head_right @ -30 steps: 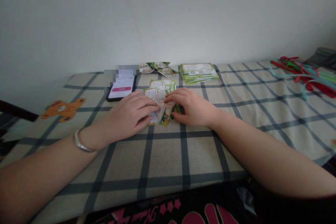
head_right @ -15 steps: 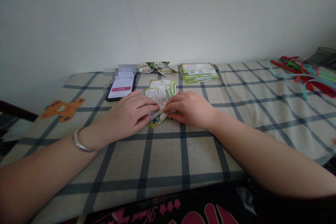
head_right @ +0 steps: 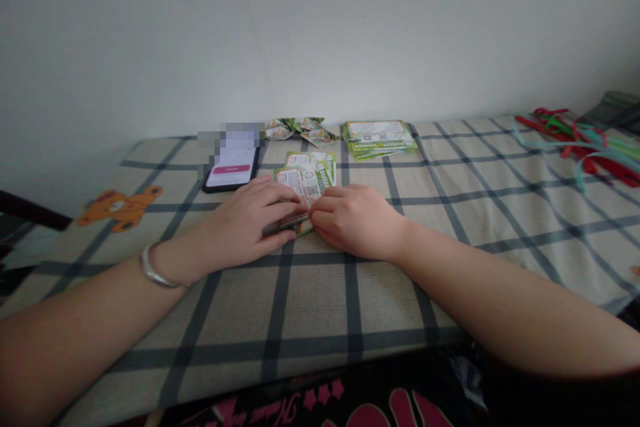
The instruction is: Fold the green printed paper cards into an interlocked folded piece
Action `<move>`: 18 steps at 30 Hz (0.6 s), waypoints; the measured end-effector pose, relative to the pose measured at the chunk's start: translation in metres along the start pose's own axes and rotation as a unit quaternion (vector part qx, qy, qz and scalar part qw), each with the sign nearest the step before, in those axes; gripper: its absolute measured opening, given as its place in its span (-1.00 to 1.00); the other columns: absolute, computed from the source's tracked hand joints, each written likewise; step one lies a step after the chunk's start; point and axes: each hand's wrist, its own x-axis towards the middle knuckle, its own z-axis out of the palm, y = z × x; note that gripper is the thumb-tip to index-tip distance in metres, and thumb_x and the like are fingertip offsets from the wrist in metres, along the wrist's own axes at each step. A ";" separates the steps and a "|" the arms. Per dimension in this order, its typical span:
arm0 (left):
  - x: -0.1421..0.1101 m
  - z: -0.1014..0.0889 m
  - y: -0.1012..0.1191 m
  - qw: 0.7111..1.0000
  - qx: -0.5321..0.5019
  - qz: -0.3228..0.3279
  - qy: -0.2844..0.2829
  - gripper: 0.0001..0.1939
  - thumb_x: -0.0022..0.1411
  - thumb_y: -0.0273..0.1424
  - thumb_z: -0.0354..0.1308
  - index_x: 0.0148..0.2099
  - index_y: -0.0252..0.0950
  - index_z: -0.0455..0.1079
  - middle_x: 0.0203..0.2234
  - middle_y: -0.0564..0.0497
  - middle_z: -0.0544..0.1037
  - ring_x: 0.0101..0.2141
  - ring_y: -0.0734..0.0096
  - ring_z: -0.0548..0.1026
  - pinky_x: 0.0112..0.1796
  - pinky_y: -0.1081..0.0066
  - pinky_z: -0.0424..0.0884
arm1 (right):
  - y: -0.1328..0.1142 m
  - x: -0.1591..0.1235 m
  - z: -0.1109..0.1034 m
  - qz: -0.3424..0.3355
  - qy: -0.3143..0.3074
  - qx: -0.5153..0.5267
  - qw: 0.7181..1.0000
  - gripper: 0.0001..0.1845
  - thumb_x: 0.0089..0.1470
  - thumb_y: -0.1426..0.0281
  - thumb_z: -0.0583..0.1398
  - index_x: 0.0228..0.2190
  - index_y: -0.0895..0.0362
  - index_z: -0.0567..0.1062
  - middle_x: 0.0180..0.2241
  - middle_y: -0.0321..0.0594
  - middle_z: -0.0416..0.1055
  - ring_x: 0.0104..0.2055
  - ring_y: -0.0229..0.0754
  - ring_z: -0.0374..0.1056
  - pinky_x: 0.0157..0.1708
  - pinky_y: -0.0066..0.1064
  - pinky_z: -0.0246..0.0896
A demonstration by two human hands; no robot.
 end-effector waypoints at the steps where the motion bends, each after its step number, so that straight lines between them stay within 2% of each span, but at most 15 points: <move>1: 0.000 0.000 0.000 1.000 0.002 0.001 0.001 -0.66 0.26 -0.23 0.18 0.01 -0.29 0.46 -0.03 -0.09 0.50 0.01 0.13 0.42 0.20 -0.03 0.16 | 0.000 0.000 0.000 0.005 0.000 0.001 1.000 -0.71 0.27 0.39 0.05 -0.31 0.17 0.55 -0.29 -0.20 0.56 -0.24 -0.16 0.40 -0.32 -0.32 0.17; 7: -0.002 -0.001 0.001 1.000 -0.008 0.001 0.009 -0.68 0.25 -0.20 0.18 -0.05 -0.30 0.44 0.02 -0.07 0.51 0.08 0.15 0.42 0.25 -0.03 0.07 | -0.005 0.001 0.002 0.055 0.013 -0.002 0.998 -0.76 0.20 0.39 0.09 -0.41 0.16 0.53 -0.40 -0.21 0.50 -0.38 -0.18 0.35 -0.39 -0.32 0.11; 11: -0.002 0.000 0.002 1.000 -0.016 -0.007 0.012 -0.77 0.26 -0.26 0.16 -0.13 -0.29 0.46 0.02 -0.07 0.52 0.09 0.17 0.42 0.25 -0.02 0.08 | -0.007 0.002 0.001 0.074 0.000 0.026 0.997 -0.77 0.19 0.41 0.09 -0.39 0.18 0.53 -0.36 -0.18 0.50 -0.34 -0.17 0.36 -0.33 -0.33 0.14; 18: 0.000 -0.003 0.001 1.000 -0.007 0.002 0.009 -0.79 0.26 -0.27 0.14 -0.20 -0.30 0.49 -0.19 -0.07 0.55 -0.07 0.18 0.47 0.17 0.02 0.19 | -0.007 0.001 -0.002 0.082 -0.006 0.071 0.994 -0.76 0.19 0.43 0.09 -0.38 0.21 0.55 -0.37 -0.15 0.49 -0.34 -0.17 0.35 -0.31 -0.34 0.17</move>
